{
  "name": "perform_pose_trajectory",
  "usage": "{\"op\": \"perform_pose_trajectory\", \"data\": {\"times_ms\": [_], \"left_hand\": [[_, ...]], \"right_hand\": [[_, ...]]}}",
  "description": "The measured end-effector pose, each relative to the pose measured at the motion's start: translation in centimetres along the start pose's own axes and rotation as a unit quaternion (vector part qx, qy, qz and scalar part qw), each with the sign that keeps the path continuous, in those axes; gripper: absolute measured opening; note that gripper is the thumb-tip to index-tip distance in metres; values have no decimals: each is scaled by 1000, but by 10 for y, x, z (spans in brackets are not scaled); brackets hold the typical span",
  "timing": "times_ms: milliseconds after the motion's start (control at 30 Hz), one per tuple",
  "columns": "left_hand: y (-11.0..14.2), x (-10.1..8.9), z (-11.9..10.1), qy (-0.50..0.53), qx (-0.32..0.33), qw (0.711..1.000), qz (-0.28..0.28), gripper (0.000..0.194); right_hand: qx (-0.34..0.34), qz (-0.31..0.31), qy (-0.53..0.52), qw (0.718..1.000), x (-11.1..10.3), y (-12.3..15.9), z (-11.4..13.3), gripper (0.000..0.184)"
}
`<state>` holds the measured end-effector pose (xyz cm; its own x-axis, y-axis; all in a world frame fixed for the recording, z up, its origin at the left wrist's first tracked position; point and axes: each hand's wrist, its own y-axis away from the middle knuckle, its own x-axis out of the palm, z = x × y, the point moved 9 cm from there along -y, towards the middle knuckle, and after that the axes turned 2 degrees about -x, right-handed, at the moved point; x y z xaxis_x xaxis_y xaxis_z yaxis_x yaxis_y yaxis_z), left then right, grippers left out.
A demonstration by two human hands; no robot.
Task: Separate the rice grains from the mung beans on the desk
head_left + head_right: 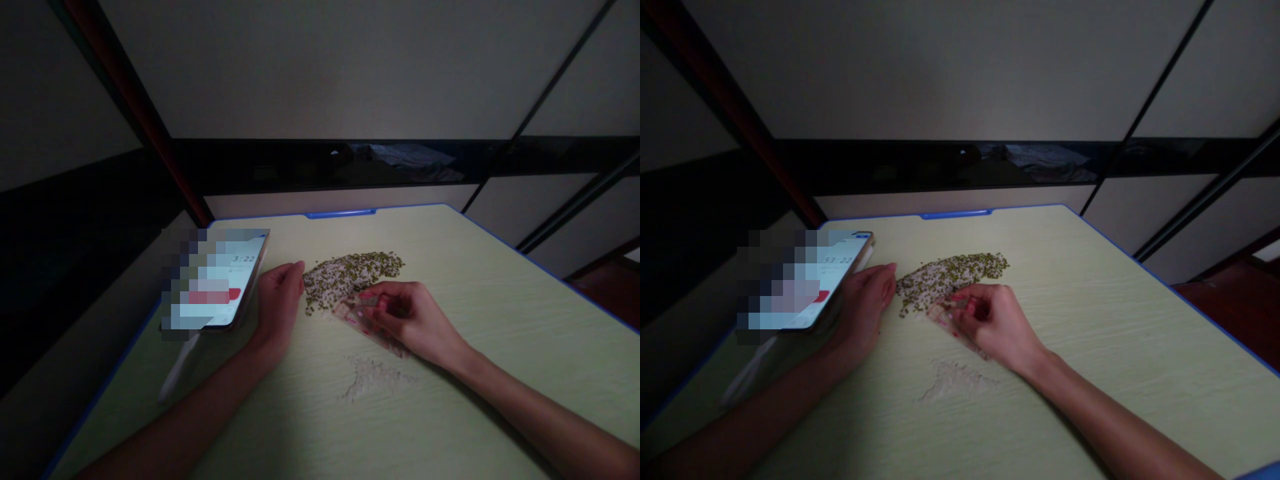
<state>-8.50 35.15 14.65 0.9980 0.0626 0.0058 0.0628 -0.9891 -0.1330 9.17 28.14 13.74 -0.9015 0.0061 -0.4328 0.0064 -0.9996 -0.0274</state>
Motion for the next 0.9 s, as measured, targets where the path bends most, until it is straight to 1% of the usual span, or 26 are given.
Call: {"op": "perform_pose_trajectory", "data": {"times_ms": [133,433,633,900], "left_hand": [[2,0,-1,3,0,1000,3,34],[3,0,-3,-4,8,1000,4,35],[0,0,-2,-7,6,1000,4,34],[2,-1,-4,-11,8,1000,2,35]], "right_hand": [[15,-12,-1,1000,-3,-2,-2,36],[0,-20,0,1000,-1,-7,2,32],[8,-4,-14,1000,4,-7,2,33],[-15,-4,10,1000,4,-9,6,32]]}}
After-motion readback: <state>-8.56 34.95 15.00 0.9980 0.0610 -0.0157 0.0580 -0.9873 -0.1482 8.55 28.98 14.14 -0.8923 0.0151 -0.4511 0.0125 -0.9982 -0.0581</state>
